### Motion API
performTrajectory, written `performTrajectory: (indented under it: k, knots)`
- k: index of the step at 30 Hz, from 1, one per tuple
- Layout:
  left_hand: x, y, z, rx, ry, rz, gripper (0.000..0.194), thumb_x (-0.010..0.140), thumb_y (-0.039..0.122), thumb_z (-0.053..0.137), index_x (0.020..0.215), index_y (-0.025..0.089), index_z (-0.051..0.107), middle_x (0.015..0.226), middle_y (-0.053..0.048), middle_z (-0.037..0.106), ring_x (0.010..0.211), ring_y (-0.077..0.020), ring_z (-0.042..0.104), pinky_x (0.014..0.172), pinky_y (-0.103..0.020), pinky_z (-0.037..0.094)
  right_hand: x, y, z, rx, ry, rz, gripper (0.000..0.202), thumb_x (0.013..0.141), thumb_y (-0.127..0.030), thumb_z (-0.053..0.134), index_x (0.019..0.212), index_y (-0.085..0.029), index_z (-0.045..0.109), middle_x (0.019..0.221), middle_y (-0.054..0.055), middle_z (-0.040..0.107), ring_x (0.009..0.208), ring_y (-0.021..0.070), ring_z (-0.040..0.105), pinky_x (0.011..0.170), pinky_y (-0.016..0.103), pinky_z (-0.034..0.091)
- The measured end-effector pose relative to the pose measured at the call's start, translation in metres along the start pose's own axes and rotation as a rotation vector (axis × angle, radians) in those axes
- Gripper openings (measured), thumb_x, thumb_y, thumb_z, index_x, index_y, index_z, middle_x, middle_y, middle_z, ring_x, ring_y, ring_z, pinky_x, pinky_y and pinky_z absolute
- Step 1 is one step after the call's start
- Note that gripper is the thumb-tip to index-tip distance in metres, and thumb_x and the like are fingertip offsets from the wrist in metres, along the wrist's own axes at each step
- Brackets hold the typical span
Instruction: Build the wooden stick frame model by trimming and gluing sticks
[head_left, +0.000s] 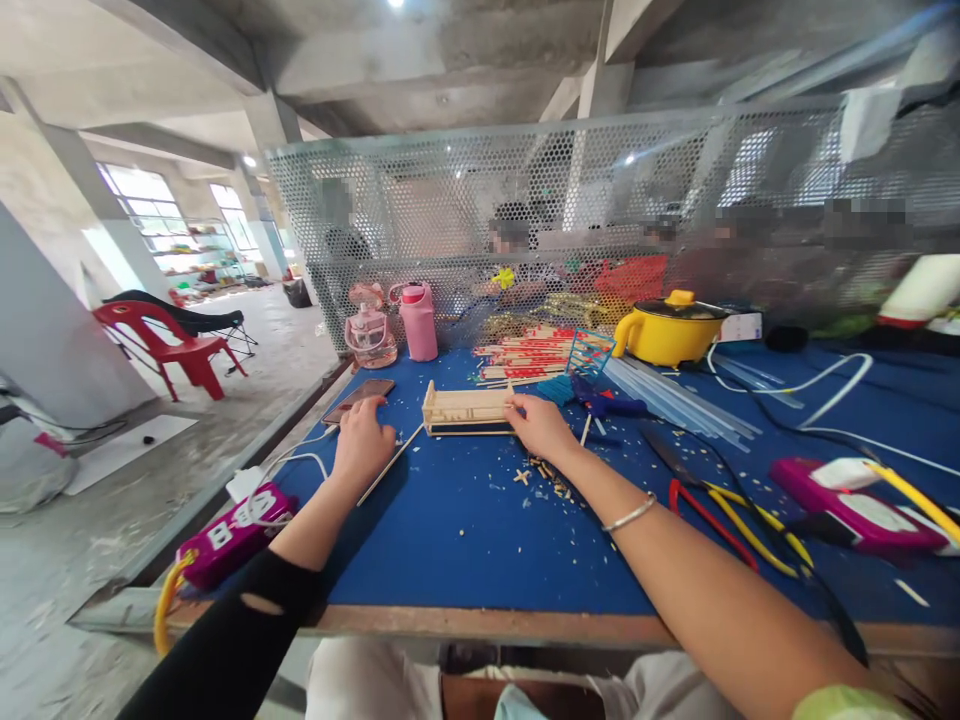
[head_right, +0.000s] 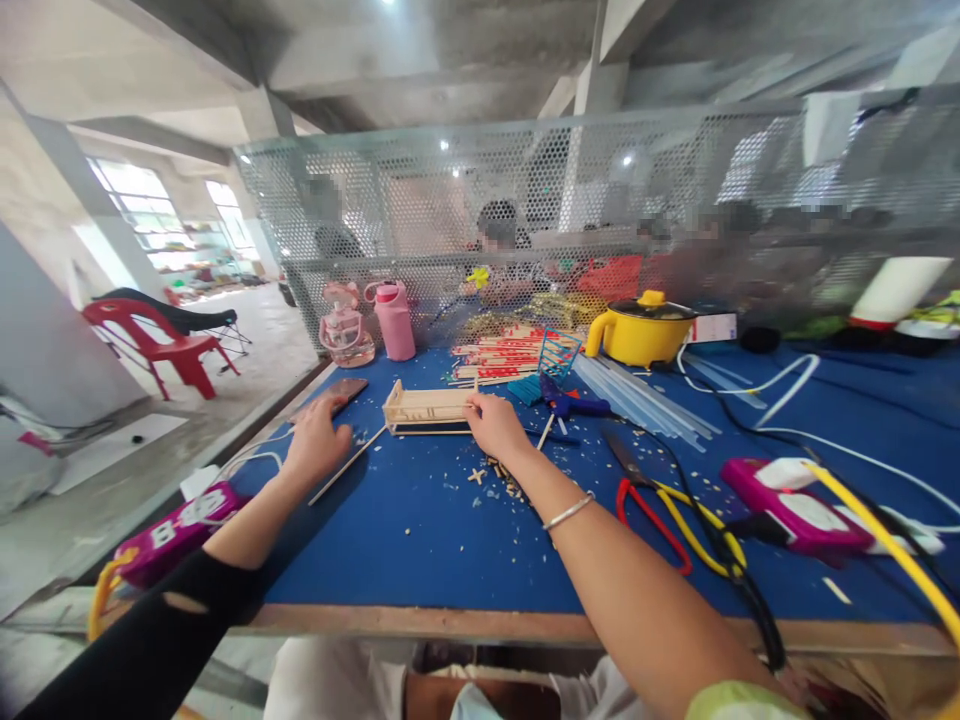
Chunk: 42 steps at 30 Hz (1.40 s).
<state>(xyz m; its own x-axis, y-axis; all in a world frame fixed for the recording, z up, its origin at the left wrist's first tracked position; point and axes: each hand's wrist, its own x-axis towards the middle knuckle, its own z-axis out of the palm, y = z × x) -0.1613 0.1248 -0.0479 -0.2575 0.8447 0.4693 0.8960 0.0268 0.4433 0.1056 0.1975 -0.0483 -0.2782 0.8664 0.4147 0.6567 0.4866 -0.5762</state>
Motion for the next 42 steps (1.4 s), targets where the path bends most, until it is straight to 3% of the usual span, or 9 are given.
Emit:
performTrajectory:
  k: [3, 7, 10, 14, 20, 29, 34, 38, 42]
  knots:
    - [0.013, 0.016, -0.001, -0.092, -0.009, 0.177, 0.044, 0.077, 0.022, 0.048, 0.12, 0.018, 0.055, 0.126, -0.01, 0.056, 0.12, -0.024, 0.048, 0.106, -0.037, 0.033, 0.0, 0.002, 0.002, -0.046, -0.024, -0.036, 0.027, 0.082, -0.019, 0.052, 0.104, -0.018, 0.067, 0.107, 0.009, 0.07, 0.095, 0.0204, 0.064, 0.09, 0.03, 0.044]
    - [0.031, 0.034, 0.01, -0.172, -0.267, 0.383, 0.034, 0.067, 0.024, 0.065, 0.1, 0.02, 0.068, 0.134, -0.01, 0.051, 0.13, -0.0288, 0.038, 0.111, -0.044, 0.024, -0.003, 0.008, -0.017, -0.109, 0.008, 0.003, 0.052, 0.079, -0.024, 0.058, 0.13, -0.017, 0.05, 0.108, 0.009, 0.068, 0.071, 0.0155, 0.064, 0.075, 0.028, 0.048]
    - [0.036, 0.038, 0.02, -0.213, -0.334, 0.358, 0.021, 0.064, 0.027, 0.07, 0.083, 0.02, 0.071, 0.131, -0.011, 0.054, 0.128, -0.0297, 0.042, 0.109, -0.043, 0.029, -0.006, 0.017, -0.041, -0.179, -0.001, 0.046, 0.034, 0.081, -0.03, 0.055, 0.111, -0.018, 0.063, 0.084, 0.004, 0.07, 0.065, 0.0155, 0.062, 0.066, 0.027, 0.047]
    - [0.032, 0.037, 0.023, -0.267, -0.308, 0.311, 0.018, 0.073, 0.033, 0.064, 0.084, 0.019, 0.071, 0.115, -0.009, 0.065, 0.107, -0.023, 0.059, 0.097, -0.034, 0.042, -0.006, 0.033, -0.059, -0.288, -0.139, 0.067, 0.009, 0.072, -0.024, 0.063, 0.074, -0.021, 0.072, 0.068, 0.002, 0.069, 0.063, 0.0169, 0.061, 0.061, 0.027, 0.043]
    - [0.023, 0.049, 0.021, -0.368, -0.283, 0.186, 0.034, 0.074, 0.045, 0.063, 0.095, 0.021, 0.073, 0.086, -0.004, 0.072, 0.078, -0.0203, 0.063, 0.073, -0.03, 0.048, -0.006, 0.038, -0.049, -0.448, -0.236, 0.117, 0.014, 0.068, -0.019, 0.067, 0.078, -0.025, 0.075, 0.083, 0.006, 0.072, 0.077, 0.0226, 0.064, 0.062, 0.03, 0.042]
    - [0.017, 0.053, 0.029, -0.372, -0.13, 0.205, 0.028, 0.076, 0.039, 0.063, 0.096, 0.022, 0.073, 0.09, -0.005, 0.07, 0.086, -0.02, 0.061, 0.081, -0.031, 0.046, -0.007, 0.03, -0.066, -0.561, -0.258, 0.201, 0.011, 0.074, -0.019, 0.061, 0.078, -0.023, 0.071, 0.087, 0.006, 0.072, 0.081, 0.0216, 0.064, 0.064, 0.029, 0.042]
    - [0.017, 0.051, 0.026, -0.383, -0.025, 0.148, 0.027, 0.076, 0.038, 0.063, 0.096, 0.022, 0.073, 0.092, -0.004, 0.071, 0.087, -0.0197, 0.061, 0.082, -0.031, 0.046, -0.025, 0.001, -0.069, -0.571, -0.47, 0.202, 0.027, 0.073, -0.048, 0.063, 0.068, -0.022, 0.068, 0.071, 0.006, 0.069, 0.066, 0.021, 0.064, 0.054, 0.028, 0.038]
    - [0.017, 0.046, 0.035, -0.444, -0.09, 0.123, 0.029, 0.076, 0.039, 0.063, 0.096, 0.019, 0.072, 0.093, -0.005, 0.071, 0.086, -0.0197, 0.062, 0.081, -0.032, 0.046, -0.047, -0.014, -0.069, -0.627, -0.551, 0.186, 0.024, 0.073, -0.044, 0.061, 0.069, -0.021, 0.067, 0.077, 0.008, 0.07, 0.075, 0.025, 0.066, 0.056, 0.029, 0.038]
    - [0.017, 0.044, 0.048, -0.432, -0.132, 0.226, 0.027, 0.074, 0.039, 0.066, 0.092, 0.019, 0.072, 0.091, -0.006, 0.07, 0.088, -0.0201, 0.062, 0.083, -0.033, 0.047, -0.062, -0.004, -0.084, -0.679, -0.581, 0.229, 0.021, 0.076, -0.039, 0.057, 0.069, -0.022, 0.066, 0.081, 0.008, 0.071, 0.078, 0.026, 0.066, 0.057, 0.029, 0.037]
